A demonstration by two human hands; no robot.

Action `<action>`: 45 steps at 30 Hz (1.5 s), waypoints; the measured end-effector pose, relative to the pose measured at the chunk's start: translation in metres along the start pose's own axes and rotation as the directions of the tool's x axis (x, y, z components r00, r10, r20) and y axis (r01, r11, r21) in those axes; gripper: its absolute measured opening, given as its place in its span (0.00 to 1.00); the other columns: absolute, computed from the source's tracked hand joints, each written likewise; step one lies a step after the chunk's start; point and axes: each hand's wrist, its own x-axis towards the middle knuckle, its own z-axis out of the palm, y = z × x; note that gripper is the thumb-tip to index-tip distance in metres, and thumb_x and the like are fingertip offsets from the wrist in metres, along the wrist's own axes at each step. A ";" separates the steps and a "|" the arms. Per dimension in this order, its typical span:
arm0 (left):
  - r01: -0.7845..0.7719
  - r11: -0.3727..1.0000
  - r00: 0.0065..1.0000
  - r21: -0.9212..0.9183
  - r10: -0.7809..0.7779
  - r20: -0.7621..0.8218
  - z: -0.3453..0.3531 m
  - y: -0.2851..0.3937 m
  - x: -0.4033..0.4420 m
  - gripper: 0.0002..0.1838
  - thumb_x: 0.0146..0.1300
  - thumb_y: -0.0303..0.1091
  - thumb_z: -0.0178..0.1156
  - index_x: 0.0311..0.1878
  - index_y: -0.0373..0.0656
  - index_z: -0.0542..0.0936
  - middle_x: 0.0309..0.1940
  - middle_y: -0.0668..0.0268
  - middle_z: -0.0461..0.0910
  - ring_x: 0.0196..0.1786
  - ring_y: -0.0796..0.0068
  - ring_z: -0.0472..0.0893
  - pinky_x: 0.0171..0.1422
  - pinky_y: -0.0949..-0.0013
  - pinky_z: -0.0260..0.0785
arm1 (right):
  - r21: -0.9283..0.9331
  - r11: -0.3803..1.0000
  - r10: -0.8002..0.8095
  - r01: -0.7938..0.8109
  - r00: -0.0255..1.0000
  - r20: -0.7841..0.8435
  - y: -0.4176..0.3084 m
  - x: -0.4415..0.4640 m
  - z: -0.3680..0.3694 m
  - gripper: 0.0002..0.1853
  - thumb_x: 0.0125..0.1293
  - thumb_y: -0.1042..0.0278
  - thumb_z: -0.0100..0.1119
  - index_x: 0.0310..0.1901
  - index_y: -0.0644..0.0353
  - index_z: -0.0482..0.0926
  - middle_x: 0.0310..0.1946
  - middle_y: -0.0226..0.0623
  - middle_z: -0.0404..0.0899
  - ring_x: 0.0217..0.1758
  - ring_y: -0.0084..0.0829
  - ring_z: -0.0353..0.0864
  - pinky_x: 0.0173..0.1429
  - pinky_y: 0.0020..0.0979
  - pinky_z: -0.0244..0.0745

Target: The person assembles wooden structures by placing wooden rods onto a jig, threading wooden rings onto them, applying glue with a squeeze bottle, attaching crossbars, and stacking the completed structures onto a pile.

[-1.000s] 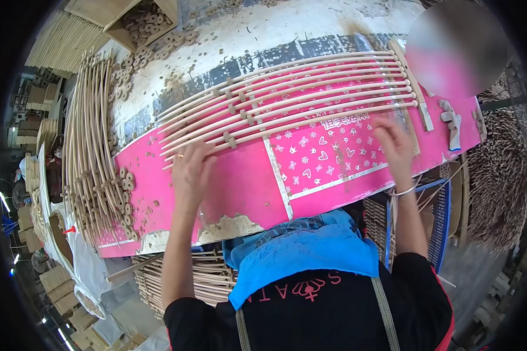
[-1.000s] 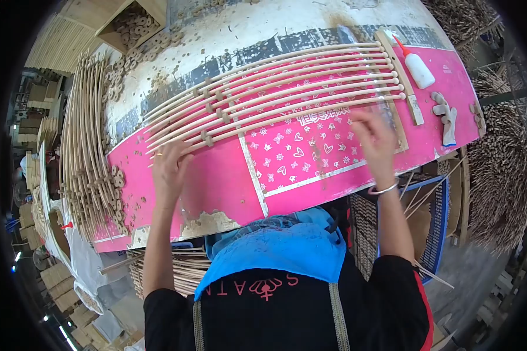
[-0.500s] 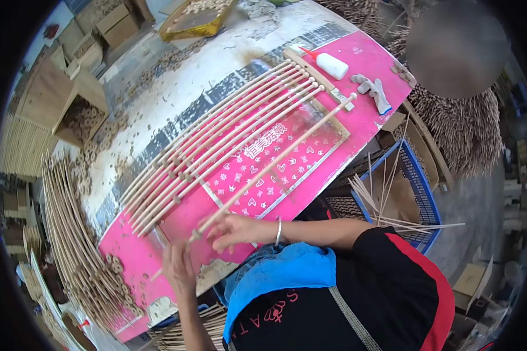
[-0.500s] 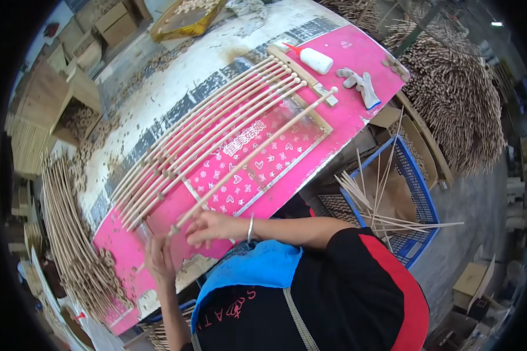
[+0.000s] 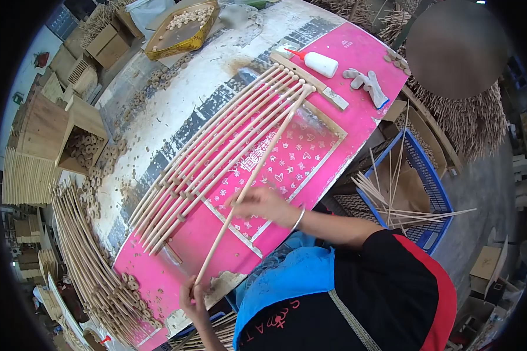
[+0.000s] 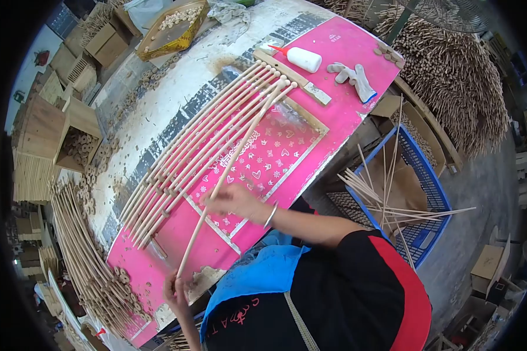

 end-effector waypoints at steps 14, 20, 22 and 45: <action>0.180 0.980 0.922 0.087 -0.199 0.332 -0.068 -0.035 0.031 0.13 0.78 0.36 0.59 0.46 0.35 0.83 0.29 0.73 0.73 0.32 0.82 0.69 0.37 0.74 0.62 | 0.047 0.972 -0.220 0.232 0.958 -0.186 -0.054 -0.012 -0.069 0.19 0.74 0.64 0.67 0.61 0.64 0.84 0.37 0.27 0.85 0.34 0.15 0.79 0.41 0.20 0.77; 0.328 0.945 0.750 -0.004 -0.258 0.609 -0.039 -0.010 0.053 0.15 0.78 0.38 0.59 0.55 0.35 0.84 0.30 0.71 0.80 0.31 0.83 0.73 0.37 0.74 0.68 | 0.044 0.968 -0.232 0.248 0.946 -0.225 -0.057 -0.015 -0.078 0.18 0.74 0.66 0.66 0.60 0.66 0.83 0.38 0.29 0.85 0.36 0.17 0.81 0.42 0.23 0.76; 0.326 0.941 0.799 -0.084 -0.227 0.557 -0.034 -0.014 0.056 0.13 0.77 0.36 0.60 0.54 0.35 0.84 0.30 0.71 0.80 0.31 0.83 0.74 0.37 0.74 0.68 | 0.037 0.968 -0.233 0.248 0.945 -0.231 -0.062 -0.018 -0.080 0.18 0.73 0.66 0.67 0.60 0.67 0.83 0.39 0.29 0.85 0.36 0.17 0.81 0.42 0.23 0.75; -0.053 0.994 0.970 0.091 0.029 0.240 0.005 0.017 0.066 0.08 0.70 0.27 0.64 0.47 0.35 0.87 0.37 0.64 0.80 0.41 0.72 0.76 0.49 0.69 0.68 | -0.024 0.999 -0.046 0.040 0.938 -0.342 -0.055 -0.038 -0.110 0.21 0.74 0.57 0.67 0.59 0.64 0.83 0.39 0.27 0.83 0.38 0.16 0.80 0.44 0.21 0.77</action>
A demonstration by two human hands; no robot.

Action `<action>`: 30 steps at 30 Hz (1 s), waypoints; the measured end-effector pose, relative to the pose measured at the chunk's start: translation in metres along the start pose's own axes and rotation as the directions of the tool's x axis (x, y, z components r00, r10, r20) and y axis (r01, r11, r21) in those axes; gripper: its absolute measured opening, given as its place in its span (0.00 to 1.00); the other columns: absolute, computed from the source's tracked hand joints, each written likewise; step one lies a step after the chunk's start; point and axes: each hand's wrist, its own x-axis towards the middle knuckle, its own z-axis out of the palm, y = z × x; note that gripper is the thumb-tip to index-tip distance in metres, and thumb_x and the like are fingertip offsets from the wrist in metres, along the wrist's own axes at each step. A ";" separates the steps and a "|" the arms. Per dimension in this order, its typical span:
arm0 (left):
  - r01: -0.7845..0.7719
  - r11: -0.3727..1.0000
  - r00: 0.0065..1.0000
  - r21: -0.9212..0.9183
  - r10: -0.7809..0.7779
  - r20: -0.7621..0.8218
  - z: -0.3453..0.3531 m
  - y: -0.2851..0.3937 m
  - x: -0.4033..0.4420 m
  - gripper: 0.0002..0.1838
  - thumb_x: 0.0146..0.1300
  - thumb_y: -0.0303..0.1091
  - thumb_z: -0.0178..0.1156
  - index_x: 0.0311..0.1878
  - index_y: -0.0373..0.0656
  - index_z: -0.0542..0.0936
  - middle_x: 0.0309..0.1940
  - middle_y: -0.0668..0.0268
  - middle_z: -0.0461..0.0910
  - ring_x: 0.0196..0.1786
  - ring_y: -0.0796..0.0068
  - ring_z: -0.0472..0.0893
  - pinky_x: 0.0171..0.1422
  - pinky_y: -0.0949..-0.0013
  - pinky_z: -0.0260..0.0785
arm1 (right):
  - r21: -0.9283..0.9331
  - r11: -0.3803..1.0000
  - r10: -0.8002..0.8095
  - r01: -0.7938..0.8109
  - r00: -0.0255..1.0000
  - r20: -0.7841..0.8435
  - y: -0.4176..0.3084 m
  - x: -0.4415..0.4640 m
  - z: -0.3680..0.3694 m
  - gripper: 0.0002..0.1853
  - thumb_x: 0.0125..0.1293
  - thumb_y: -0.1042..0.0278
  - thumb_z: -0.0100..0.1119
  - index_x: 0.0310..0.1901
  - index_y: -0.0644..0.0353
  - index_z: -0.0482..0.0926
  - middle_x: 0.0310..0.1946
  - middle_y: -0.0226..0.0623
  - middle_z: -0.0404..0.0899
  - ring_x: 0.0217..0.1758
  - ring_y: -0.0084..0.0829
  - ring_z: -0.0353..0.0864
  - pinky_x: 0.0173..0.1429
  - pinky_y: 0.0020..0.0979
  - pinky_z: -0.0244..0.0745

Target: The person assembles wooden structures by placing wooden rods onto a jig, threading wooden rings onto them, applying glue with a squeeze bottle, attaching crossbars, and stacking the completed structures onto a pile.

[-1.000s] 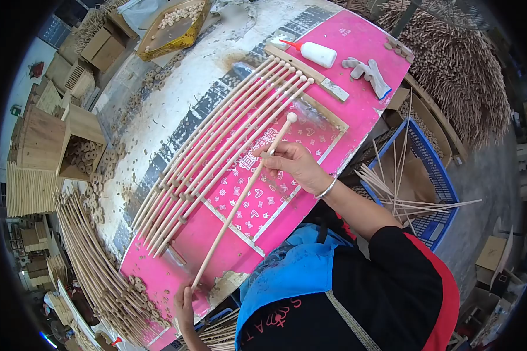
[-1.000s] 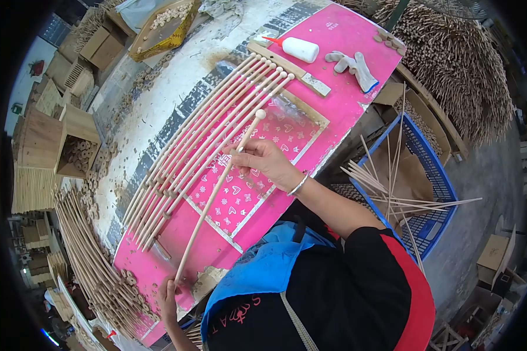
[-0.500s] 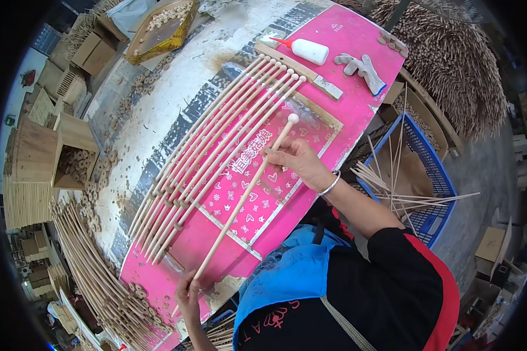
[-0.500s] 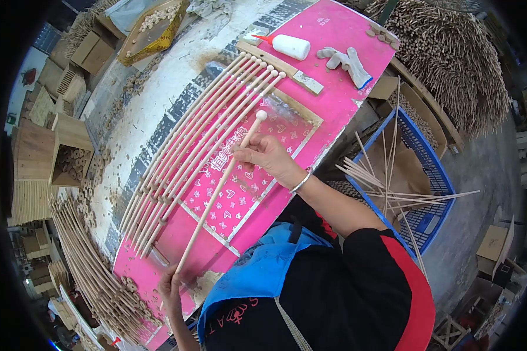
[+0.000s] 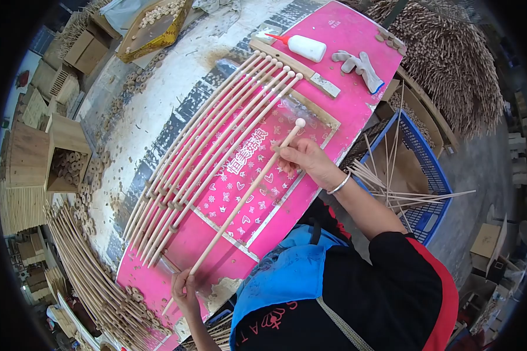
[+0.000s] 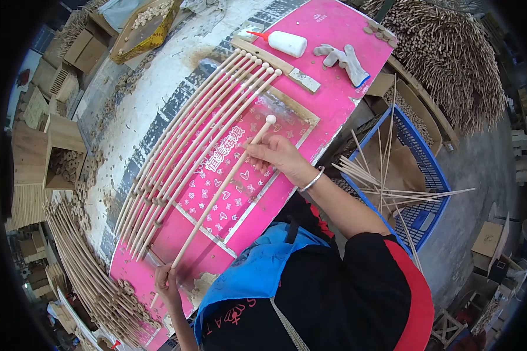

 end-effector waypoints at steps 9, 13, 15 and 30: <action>-0.053 0.998 0.998 0.028 0.053 -0.026 0.034 0.012 0.018 0.08 0.68 0.25 0.63 0.48 0.35 0.86 0.38 0.60 0.82 0.43 0.66 0.79 0.50 0.64 0.71 | -0.058 0.998 -0.040 0.031 0.987 -0.158 -0.013 0.003 -0.023 0.16 0.74 0.55 0.67 0.49 0.61 0.84 0.31 0.24 0.81 0.30 0.14 0.80 0.34 0.18 0.75; -0.097 0.990 0.993 0.098 0.102 -0.056 0.067 0.034 0.043 0.08 0.69 0.23 0.62 0.48 0.35 0.86 0.38 0.58 0.81 0.42 0.62 0.79 0.50 0.61 0.70 | -0.297 0.949 -0.201 0.101 0.923 -0.329 -0.017 0.027 -0.052 0.17 0.70 0.53 0.71 0.41 0.61 0.85 0.27 0.27 0.84 0.24 0.14 0.79 0.25 0.19 0.70; -0.175 0.978 0.973 0.114 0.190 -0.131 0.084 0.038 0.055 0.07 0.69 0.23 0.63 0.48 0.35 0.86 0.38 0.58 0.80 0.43 0.60 0.79 0.52 0.60 0.70 | -0.521 0.835 -0.423 0.178 0.813 -0.401 -0.017 0.034 -0.066 0.17 0.69 0.54 0.72 0.39 0.63 0.86 0.24 0.29 0.84 0.23 0.16 0.79 0.26 0.23 0.70; -0.256 0.884 0.928 0.391 0.337 -0.156 0.110 0.063 0.069 0.09 0.72 0.29 0.62 0.51 0.41 0.87 0.39 0.62 0.80 0.44 0.61 0.78 0.52 0.58 0.67 | -0.697 0.695 -0.576 0.177 0.717 -0.393 -0.011 0.021 -0.083 0.12 0.68 0.63 0.68 0.49 0.60 0.86 0.30 0.33 0.86 0.30 0.24 0.84 0.37 0.30 0.75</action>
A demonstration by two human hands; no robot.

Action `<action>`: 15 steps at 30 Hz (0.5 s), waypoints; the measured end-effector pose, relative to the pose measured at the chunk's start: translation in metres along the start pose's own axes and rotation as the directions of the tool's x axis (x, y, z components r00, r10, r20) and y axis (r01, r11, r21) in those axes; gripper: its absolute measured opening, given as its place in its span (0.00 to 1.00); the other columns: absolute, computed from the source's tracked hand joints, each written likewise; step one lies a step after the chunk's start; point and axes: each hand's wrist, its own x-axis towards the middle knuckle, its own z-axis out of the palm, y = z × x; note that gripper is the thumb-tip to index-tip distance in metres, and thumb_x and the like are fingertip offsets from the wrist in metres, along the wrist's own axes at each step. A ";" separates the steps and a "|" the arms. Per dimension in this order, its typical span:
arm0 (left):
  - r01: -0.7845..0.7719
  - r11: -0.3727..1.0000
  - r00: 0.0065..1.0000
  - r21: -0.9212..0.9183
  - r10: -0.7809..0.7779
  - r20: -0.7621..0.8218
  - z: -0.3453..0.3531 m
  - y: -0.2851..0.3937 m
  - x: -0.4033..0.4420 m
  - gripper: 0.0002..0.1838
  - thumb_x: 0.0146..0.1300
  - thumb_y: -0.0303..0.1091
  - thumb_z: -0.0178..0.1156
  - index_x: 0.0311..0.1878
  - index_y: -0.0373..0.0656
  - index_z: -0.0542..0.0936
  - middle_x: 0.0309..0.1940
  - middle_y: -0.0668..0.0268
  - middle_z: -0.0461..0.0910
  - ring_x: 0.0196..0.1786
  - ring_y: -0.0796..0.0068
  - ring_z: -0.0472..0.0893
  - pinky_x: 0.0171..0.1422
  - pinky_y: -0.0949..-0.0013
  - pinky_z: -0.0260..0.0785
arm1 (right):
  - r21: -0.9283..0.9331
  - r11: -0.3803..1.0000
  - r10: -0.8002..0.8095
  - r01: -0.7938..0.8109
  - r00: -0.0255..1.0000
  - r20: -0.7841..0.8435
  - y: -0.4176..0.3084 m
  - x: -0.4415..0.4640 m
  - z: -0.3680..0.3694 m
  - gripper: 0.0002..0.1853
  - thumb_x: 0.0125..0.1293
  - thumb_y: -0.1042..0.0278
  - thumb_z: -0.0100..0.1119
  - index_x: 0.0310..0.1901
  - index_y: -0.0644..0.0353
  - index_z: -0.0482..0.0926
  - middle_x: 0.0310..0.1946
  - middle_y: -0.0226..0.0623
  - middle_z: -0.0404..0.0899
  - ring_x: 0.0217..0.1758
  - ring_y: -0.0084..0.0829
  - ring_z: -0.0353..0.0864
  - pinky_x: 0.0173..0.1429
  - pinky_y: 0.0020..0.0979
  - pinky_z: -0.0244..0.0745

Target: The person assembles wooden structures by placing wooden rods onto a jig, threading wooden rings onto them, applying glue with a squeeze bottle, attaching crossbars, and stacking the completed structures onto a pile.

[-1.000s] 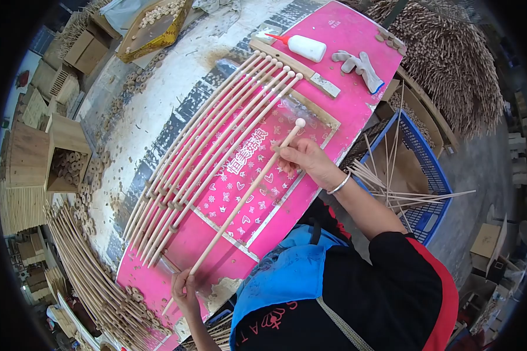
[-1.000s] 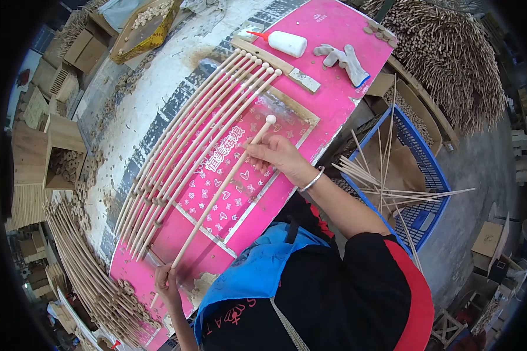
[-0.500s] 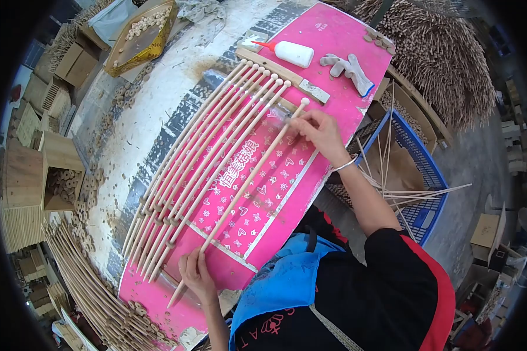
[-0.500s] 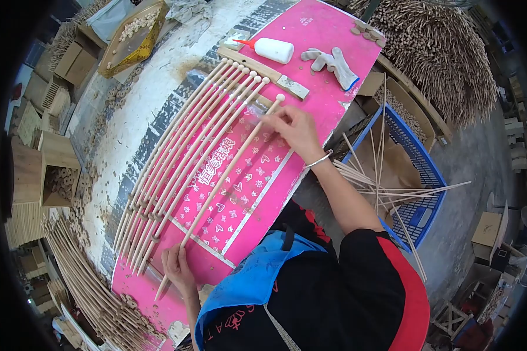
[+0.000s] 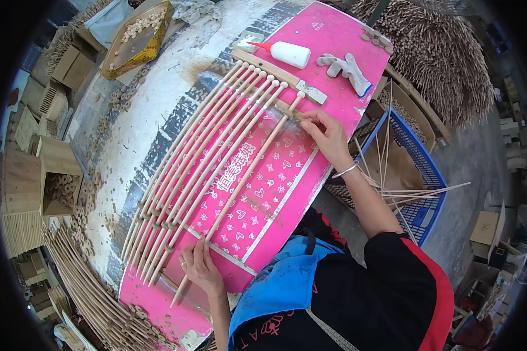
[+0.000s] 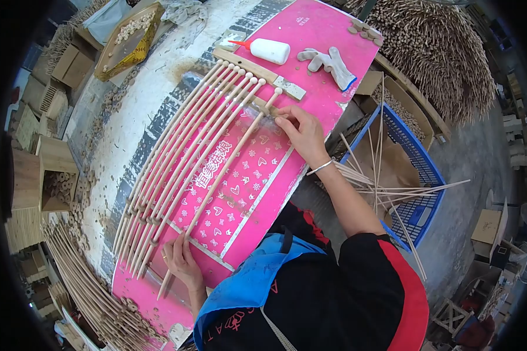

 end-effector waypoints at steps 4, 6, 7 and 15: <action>-0.014 0.999 1.000 0.031 0.014 0.006 0.002 -0.006 -0.002 0.12 0.67 0.28 0.66 0.53 0.44 0.89 0.40 0.64 0.79 0.45 0.62 0.76 0.52 0.58 0.68 | -0.180 0.958 -0.226 0.225 0.974 0.017 -0.016 0.011 0.003 0.15 0.67 0.67 0.67 0.55 0.55 0.85 0.37 0.34 0.84 0.35 0.29 0.84 0.41 0.32 0.77; -0.008 0.999 1.000 0.051 0.007 0.022 -0.001 -0.003 -0.002 0.13 0.67 0.29 0.66 0.54 0.44 0.88 0.42 0.63 0.79 0.46 0.61 0.77 0.53 0.58 0.68 | -0.241 0.944 -0.216 0.227 0.974 0.071 -0.020 0.017 0.001 0.16 0.67 0.68 0.67 0.56 0.54 0.85 0.38 0.34 0.83 0.35 0.29 0.84 0.41 0.32 0.77; 0.001 0.997 0.999 0.073 -0.004 0.036 -0.002 -0.002 -0.001 0.14 0.68 0.29 0.66 0.55 0.44 0.88 0.44 0.62 0.80 0.48 0.60 0.77 0.54 0.57 0.68 | -0.299 0.926 -0.203 0.233 0.971 0.128 -0.021 0.020 0.002 0.17 0.67 0.69 0.66 0.57 0.54 0.85 0.39 0.34 0.83 0.36 0.29 0.83 0.41 0.32 0.77; 0.068 0.987 0.990 0.143 -0.049 -0.135 -0.022 -0.055 0.024 0.20 0.66 0.30 0.67 0.61 0.44 0.84 0.53 0.60 0.80 0.56 0.56 0.78 0.60 0.53 0.68 | 0.010 0.976 -0.220 0.220 0.974 0.055 -0.025 -0.002 0.008 0.15 0.68 0.73 0.66 0.55 0.58 0.86 0.37 0.34 0.82 0.34 0.25 0.81 0.40 0.29 0.75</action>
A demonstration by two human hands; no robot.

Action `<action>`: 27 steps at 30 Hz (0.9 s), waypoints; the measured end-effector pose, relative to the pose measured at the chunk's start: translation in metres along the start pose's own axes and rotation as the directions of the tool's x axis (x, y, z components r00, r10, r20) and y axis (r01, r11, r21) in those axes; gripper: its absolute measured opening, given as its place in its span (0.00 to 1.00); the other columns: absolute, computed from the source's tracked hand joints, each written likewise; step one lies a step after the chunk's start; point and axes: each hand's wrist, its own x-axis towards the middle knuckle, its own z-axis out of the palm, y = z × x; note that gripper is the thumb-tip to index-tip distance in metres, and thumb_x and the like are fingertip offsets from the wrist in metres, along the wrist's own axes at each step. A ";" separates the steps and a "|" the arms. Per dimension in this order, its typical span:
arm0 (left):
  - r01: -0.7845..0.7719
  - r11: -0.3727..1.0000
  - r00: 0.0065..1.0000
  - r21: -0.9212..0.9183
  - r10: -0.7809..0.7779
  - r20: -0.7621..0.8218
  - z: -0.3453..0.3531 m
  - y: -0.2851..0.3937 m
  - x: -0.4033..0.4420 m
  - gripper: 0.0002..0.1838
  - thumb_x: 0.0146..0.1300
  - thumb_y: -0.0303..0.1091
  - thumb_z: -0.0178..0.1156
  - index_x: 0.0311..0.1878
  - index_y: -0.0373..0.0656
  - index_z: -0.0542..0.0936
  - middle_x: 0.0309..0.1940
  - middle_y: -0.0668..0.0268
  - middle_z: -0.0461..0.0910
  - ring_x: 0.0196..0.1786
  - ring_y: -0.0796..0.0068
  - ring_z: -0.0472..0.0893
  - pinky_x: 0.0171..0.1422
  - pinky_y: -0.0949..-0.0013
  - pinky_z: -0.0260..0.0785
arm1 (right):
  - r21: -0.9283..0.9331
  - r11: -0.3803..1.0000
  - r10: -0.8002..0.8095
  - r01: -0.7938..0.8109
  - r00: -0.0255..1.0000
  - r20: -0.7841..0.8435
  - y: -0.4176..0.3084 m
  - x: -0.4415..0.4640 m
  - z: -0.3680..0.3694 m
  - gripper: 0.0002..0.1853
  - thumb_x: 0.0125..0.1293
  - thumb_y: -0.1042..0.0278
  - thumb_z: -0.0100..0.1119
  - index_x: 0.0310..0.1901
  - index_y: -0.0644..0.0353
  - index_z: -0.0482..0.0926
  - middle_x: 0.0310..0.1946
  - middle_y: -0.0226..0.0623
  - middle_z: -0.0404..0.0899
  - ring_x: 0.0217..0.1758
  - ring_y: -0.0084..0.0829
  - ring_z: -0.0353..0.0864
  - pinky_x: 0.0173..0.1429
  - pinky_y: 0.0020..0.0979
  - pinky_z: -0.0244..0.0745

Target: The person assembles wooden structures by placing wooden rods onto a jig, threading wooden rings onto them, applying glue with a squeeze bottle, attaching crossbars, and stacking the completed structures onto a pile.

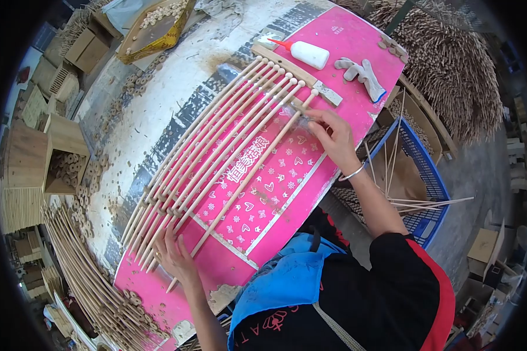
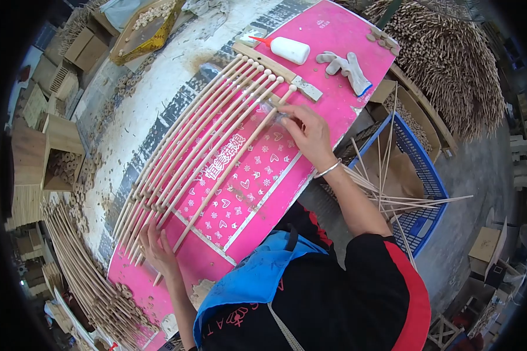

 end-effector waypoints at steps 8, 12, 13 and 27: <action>-0.124 0.990 0.989 0.062 0.119 0.089 -0.003 -0.015 0.012 0.16 0.63 0.29 0.68 0.55 0.46 0.84 0.50 0.62 0.79 0.55 0.55 0.78 0.62 0.51 0.68 | 0.114 0.993 -0.043 0.029 0.992 0.123 -0.013 -0.027 0.025 0.11 0.71 0.75 0.64 0.53 0.62 0.86 0.39 0.35 0.85 0.38 0.25 0.85 0.42 0.27 0.77; -0.111 0.992 0.984 -0.054 0.117 0.138 -0.006 -0.016 0.015 0.14 0.63 0.27 0.67 0.53 0.43 0.84 0.49 0.62 0.78 0.53 0.56 0.79 0.59 0.54 0.70 | 0.054 0.997 -0.064 0.053 0.974 0.218 -0.030 -0.030 0.036 0.10 0.70 0.73 0.64 0.51 0.60 0.87 0.39 0.35 0.85 0.38 0.26 0.84 0.42 0.28 0.76; -0.115 0.991 0.983 -0.063 0.123 0.137 -0.007 -0.013 0.016 0.13 0.63 0.24 0.66 0.52 0.41 0.83 0.48 0.60 0.77 0.52 0.55 0.79 0.57 0.55 0.72 | 0.084 0.990 -0.133 0.117 0.963 0.235 -0.036 -0.032 0.044 0.09 0.70 0.73 0.65 0.50 0.59 0.87 0.38 0.35 0.85 0.38 0.26 0.84 0.41 0.29 0.76; -0.090 0.987 0.994 -0.135 0.097 0.046 -0.079 0.002 -0.040 0.17 0.60 0.15 0.66 0.53 0.36 0.83 0.46 0.55 0.76 0.48 0.55 0.80 0.48 0.56 0.74 | 0.590 0.432 0.200 -0.682 0.710 0.675 -0.089 -0.059 0.114 0.16 0.79 0.56 0.60 0.50 0.64 0.85 0.31 0.24 0.80 0.30 0.13 0.74 0.34 0.18 0.69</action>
